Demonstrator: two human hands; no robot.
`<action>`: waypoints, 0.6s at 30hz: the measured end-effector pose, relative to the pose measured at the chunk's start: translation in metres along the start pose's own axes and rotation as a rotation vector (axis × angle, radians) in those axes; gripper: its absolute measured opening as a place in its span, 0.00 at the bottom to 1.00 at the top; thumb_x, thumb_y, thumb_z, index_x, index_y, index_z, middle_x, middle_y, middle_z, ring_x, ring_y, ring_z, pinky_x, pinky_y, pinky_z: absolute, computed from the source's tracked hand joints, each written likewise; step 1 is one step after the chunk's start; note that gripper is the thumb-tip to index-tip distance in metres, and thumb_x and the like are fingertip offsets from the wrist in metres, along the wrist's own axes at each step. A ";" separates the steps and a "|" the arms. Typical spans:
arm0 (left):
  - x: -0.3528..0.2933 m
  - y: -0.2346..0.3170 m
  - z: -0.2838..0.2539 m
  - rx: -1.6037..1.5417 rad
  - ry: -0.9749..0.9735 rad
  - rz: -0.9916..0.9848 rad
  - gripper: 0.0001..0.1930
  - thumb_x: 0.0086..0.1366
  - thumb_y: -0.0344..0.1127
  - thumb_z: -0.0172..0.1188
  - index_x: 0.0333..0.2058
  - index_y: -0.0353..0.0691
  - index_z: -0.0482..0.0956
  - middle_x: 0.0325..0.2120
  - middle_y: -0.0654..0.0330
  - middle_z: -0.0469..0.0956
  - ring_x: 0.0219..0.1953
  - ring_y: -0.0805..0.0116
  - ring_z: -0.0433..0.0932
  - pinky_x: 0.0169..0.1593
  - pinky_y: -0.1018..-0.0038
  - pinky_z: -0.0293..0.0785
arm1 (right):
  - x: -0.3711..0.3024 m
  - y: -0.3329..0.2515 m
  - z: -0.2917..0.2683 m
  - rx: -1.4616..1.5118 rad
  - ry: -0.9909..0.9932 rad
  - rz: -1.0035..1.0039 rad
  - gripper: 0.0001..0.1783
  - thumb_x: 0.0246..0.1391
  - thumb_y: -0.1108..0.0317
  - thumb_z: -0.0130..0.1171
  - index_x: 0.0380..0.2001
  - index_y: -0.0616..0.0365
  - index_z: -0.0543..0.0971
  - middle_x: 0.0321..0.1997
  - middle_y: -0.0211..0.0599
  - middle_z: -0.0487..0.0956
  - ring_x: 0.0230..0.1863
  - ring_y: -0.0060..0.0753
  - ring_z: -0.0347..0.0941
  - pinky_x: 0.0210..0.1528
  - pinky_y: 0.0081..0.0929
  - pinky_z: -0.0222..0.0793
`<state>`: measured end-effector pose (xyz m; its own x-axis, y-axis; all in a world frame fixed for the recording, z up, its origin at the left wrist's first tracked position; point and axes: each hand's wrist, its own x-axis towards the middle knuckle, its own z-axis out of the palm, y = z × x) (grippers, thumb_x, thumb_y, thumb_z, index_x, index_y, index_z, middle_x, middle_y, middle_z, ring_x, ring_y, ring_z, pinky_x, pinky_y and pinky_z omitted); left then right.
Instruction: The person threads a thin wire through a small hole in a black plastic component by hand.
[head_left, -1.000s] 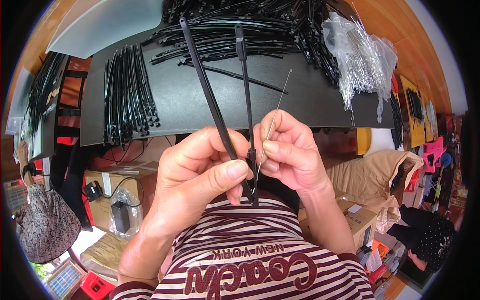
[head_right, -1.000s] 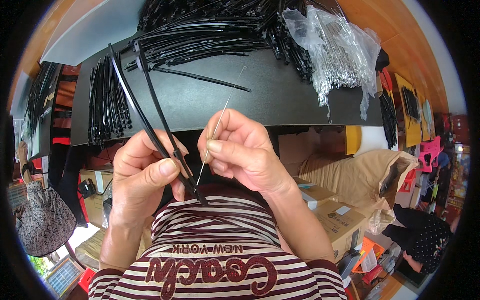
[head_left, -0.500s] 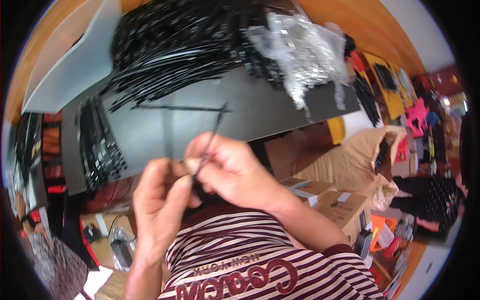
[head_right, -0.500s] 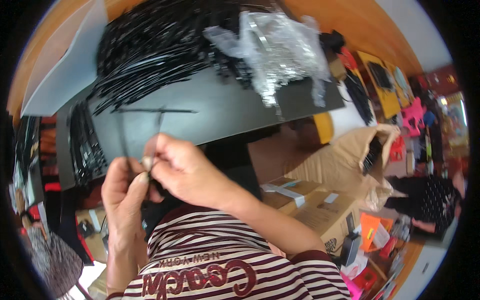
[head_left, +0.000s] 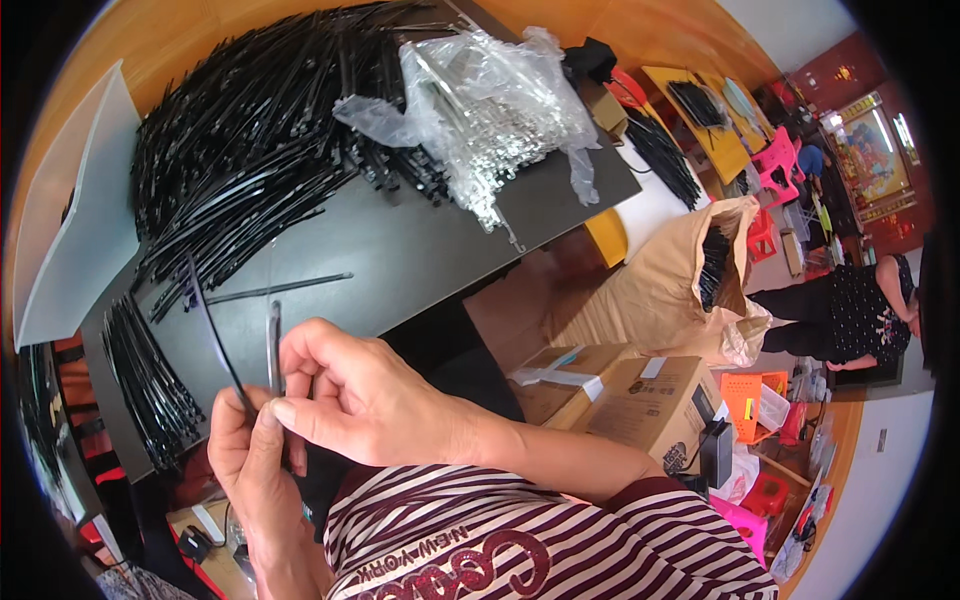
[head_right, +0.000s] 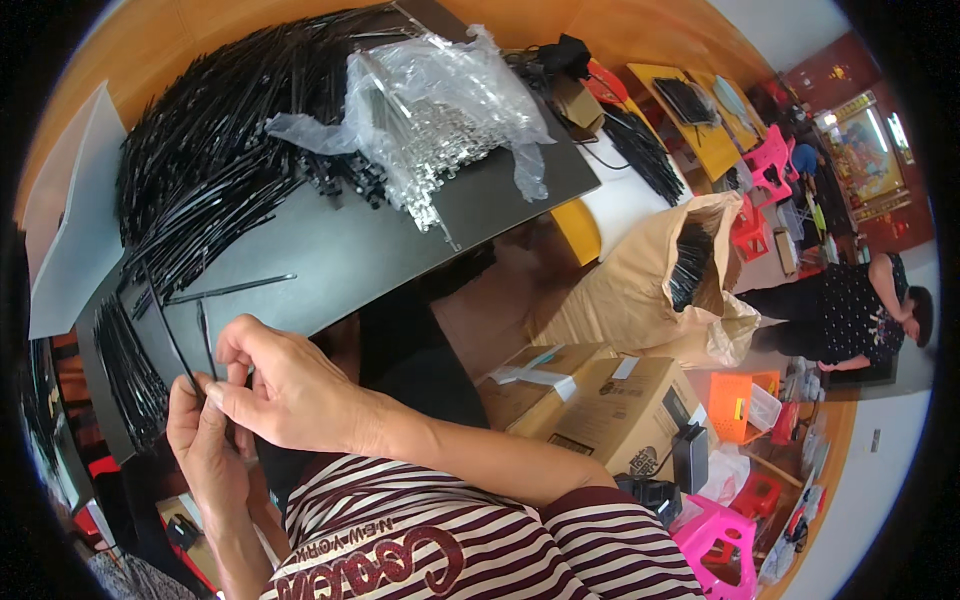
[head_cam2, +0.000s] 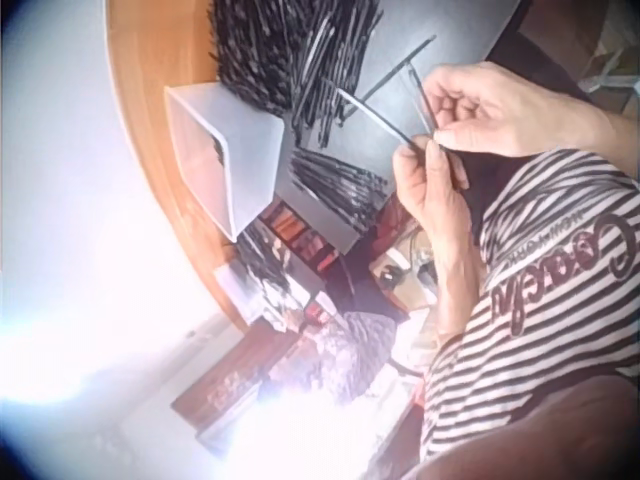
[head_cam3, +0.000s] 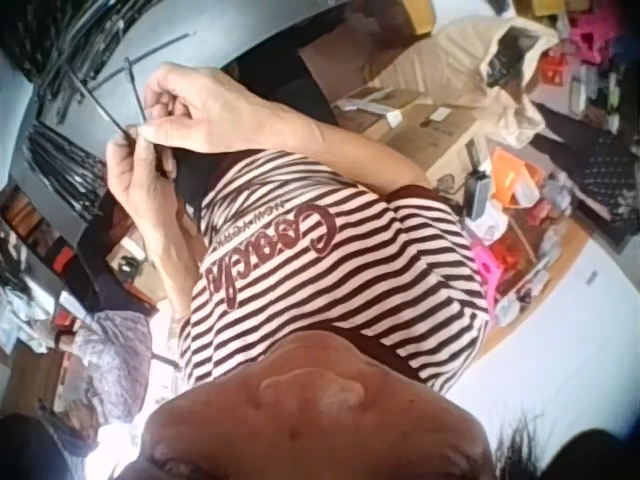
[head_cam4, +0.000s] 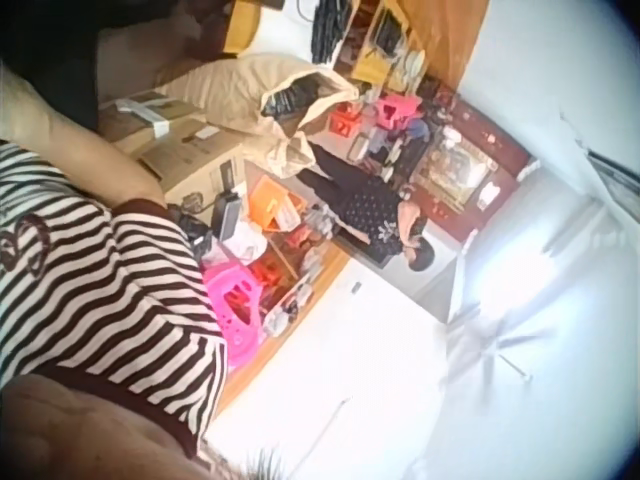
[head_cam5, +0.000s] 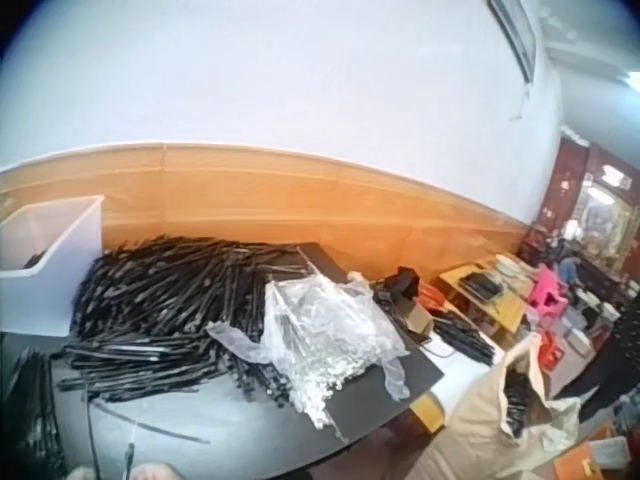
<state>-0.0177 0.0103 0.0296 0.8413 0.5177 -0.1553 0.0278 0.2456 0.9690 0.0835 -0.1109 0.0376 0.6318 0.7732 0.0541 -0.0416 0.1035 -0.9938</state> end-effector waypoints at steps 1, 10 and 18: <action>0.000 0.000 0.003 0.004 0.039 -0.016 0.05 0.63 0.31 0.54 0.31 0.37 0.68 0.20 0.67 0.68 0.15 0.84 0.61 0.16 0.88 0.54 | 0.002 0.003 0.002 0.061 0.005 0.000 0.06 0.56 0.77 0.51 0.36 0.66 0.67 0.26 0.31 0.72 0.24 0.16 0.70 0.23 0.15 0.65; 0.000 0.001 0.002 -0.119 -0.104 -0.010 0.06 0.62 0.26 0.56 0.37 0.34 0.71 0.31 0.65 0.68 0.21 0.83 0.64 0.21 0.87 0.59 | 0.004 0.007 0.001 0.176 0.141 0.113 0.04 0.58 0.73 0.50 0.34 0.64 0.70 0.25 0.26 0.72 0.23 0.11 0.67 0.23 0.12 0.64; -0.001 0.003 0.002 -0.017 -0.086 0.012 0.04 0.63 0.26 0.55 0.36 0.34 0.70 0.31 0.66 0.68 0.29 0.82 0.67 0.35 0.85 0.65 | 0.008 0.005 0.001 0.171 0.037 0.098 0.08 0.55 0.78 0.48 0.39 0.66 0.69 0.31 0.31 0.71 0.28 0.14 0.69 0.29 0.14 0.67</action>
<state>-0.0174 0.0093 0.0326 0.8846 0.4490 -0.1260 0.0088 0.2542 0.9671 0.0876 -0.1037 0.0333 0.6464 0.7614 -0.0494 -0.2332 0.1355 -0.9629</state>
